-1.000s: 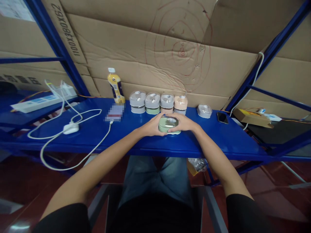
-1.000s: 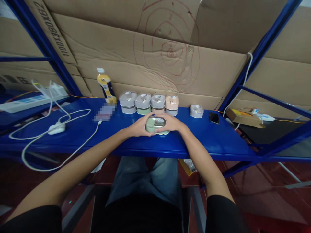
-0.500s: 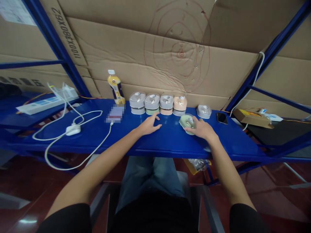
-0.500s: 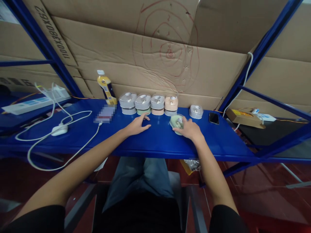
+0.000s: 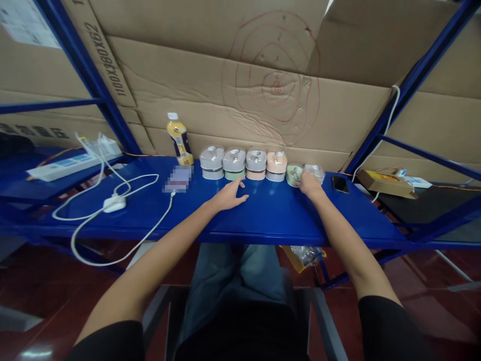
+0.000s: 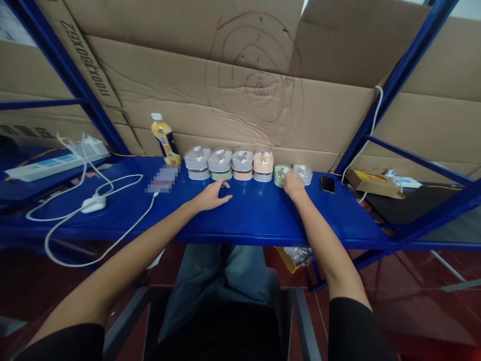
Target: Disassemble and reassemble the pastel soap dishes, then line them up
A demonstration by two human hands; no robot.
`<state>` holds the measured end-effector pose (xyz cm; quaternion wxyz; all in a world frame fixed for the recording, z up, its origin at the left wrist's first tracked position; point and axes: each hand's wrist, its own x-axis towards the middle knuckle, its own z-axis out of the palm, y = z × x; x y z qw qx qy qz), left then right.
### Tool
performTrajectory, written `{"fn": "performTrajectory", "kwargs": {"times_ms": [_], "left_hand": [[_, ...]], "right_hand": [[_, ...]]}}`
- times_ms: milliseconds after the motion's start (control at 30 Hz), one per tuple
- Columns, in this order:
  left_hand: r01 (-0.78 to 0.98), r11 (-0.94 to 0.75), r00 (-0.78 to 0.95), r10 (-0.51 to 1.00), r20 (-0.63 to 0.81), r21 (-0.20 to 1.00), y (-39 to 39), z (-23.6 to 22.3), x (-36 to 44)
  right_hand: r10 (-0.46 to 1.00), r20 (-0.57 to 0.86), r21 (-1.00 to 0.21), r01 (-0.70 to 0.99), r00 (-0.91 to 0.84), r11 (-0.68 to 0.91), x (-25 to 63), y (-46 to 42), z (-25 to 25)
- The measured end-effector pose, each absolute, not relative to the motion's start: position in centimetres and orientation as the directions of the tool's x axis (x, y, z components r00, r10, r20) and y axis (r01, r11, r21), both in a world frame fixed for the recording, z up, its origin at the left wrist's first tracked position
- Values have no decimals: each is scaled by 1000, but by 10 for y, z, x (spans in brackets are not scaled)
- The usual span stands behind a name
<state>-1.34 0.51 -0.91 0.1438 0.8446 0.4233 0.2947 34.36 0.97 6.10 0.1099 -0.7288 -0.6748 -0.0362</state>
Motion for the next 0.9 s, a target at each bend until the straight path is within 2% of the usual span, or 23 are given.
{"fn": "performTrajectory", "kwargs": {"times_ms": [133,267,367,467,700,833,900], "left_hand": [[640,-599,465,801,378,481,4,-7,-12],[657,-599,477,800,363,457,1,-5,-10],[660,-609,486,792,368,439,-1,-4,-10],[662,-612,482,790,380,432,-1,-6,-9],[636,-616,468,787,401,465,1,-8,-9],[559,-631,428,776,464,538,-2,-2,-8],[416,-635,377,772,512,651,-1,3,-4]], "right_hand": [[943,299,-62,989,148,-135,331,13,69],[854,501,54,990,-140,131,306,27,73],[804,521,128,958,-286,257,286,48,68],[808,500,138,949,-312,282,272,63,56],[751,575,58,932,-325,359,276,51,44],[701,684,-134,911,-200,391,301,37,60],[643,759,-266,851,-105,453,317,29,71]]}}
